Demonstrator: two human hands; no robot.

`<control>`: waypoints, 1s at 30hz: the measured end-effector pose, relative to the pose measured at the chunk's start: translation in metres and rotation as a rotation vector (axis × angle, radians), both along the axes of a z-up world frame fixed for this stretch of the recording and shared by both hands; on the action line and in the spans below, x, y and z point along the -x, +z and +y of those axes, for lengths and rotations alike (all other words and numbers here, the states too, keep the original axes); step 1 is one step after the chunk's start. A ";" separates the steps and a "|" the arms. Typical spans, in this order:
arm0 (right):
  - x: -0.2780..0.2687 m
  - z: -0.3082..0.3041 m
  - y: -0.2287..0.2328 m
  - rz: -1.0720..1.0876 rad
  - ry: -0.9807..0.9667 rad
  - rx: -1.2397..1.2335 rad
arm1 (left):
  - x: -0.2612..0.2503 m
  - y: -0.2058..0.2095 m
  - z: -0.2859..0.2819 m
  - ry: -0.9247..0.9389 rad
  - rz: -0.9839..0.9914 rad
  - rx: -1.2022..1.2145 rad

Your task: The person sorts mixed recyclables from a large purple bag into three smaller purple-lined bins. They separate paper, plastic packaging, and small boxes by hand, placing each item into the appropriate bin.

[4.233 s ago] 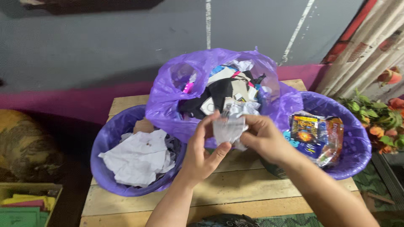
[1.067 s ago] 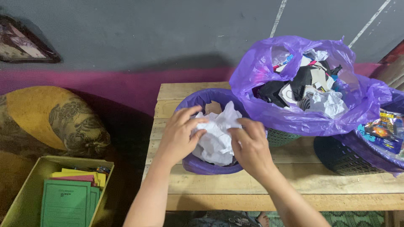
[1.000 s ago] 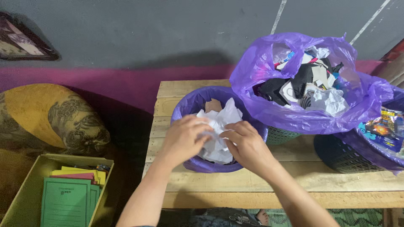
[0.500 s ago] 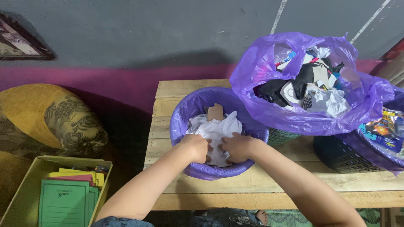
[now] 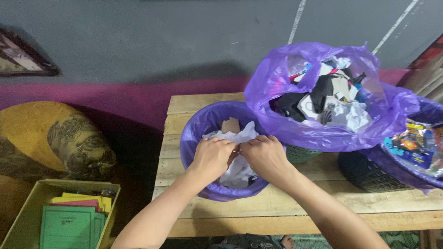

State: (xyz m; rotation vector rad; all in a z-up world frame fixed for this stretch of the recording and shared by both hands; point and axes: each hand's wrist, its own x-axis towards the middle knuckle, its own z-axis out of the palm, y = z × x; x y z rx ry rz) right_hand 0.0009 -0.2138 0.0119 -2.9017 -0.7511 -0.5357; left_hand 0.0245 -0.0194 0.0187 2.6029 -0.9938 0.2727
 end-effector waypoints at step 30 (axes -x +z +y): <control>-0.018 -0.280 0.066 0.475 -0.220 -0.129 | -0.012 0.013 -0.233 -0.243 -0.173 0.000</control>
